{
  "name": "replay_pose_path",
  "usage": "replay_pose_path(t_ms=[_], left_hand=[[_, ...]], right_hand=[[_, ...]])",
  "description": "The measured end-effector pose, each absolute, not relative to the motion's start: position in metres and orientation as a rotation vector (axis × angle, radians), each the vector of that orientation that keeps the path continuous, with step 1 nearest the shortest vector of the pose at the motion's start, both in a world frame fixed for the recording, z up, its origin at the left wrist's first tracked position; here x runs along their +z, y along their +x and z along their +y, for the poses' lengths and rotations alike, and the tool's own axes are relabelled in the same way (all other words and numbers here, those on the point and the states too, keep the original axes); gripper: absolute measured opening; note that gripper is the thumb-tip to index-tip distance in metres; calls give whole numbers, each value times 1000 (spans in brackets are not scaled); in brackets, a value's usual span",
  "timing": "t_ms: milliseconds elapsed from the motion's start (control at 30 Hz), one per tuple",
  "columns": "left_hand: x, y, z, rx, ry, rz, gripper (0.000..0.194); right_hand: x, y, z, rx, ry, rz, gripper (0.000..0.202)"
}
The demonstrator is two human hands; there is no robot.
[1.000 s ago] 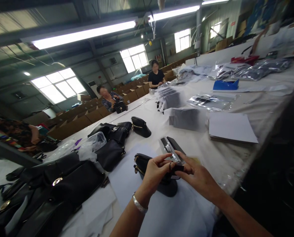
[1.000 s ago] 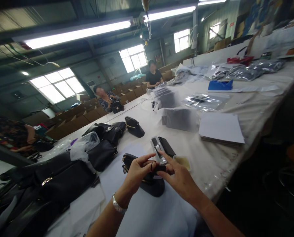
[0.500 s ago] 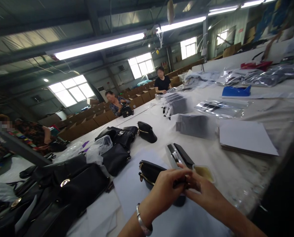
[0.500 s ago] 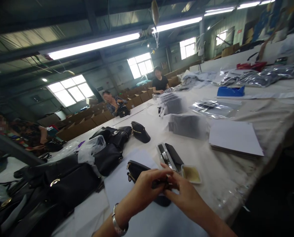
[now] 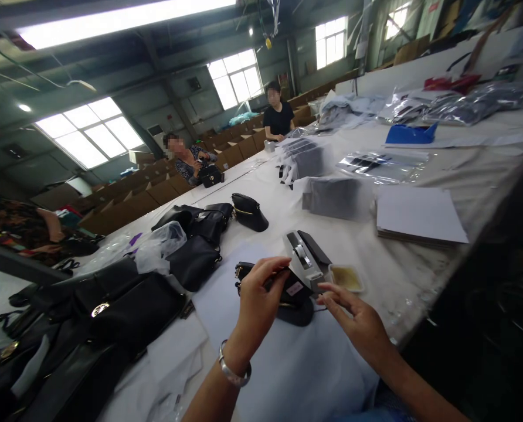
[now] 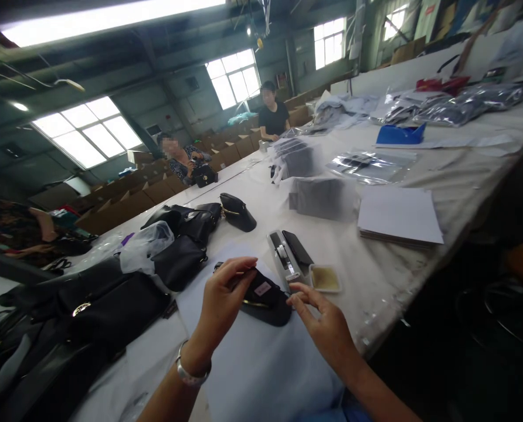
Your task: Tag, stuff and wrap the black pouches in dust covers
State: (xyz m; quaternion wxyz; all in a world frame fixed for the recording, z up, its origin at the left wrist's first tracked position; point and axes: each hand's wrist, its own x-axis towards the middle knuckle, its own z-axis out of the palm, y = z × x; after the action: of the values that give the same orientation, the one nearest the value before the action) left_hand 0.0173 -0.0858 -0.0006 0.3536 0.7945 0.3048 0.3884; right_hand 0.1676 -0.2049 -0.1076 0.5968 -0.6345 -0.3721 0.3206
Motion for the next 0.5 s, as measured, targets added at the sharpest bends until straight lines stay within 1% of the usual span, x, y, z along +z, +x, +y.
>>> replay_pose_path(t_ms=[67,133,233,300,367,433,500], left_hand=[[8,14,-90,1090,2100,747,21],[15,10,-97,1168,2179,678,23],[24,3,-108,1274,2273,580,31],[29,-3,-116,1345,2275,569,36],[35,-13,-125,1449,2244,612,37],[39,-29,-136,1623,2206,679,39],[39,-53,-146,1798,2191,755,45]], right_hand=[[-117,166,-201,598,-1558,-1016,46],[-129,161,-194,497,-1554,-1149,60],[-145,150,-181,448,-1533,-1274,84],[-152,146,-172,469,-1529,-1306,91],[-156,144,-165,512,-1515,-1329,89],[-159,145,-161,553,-1498,-1349,82],[-160,147,-158,588,-1509,-1360,73]])
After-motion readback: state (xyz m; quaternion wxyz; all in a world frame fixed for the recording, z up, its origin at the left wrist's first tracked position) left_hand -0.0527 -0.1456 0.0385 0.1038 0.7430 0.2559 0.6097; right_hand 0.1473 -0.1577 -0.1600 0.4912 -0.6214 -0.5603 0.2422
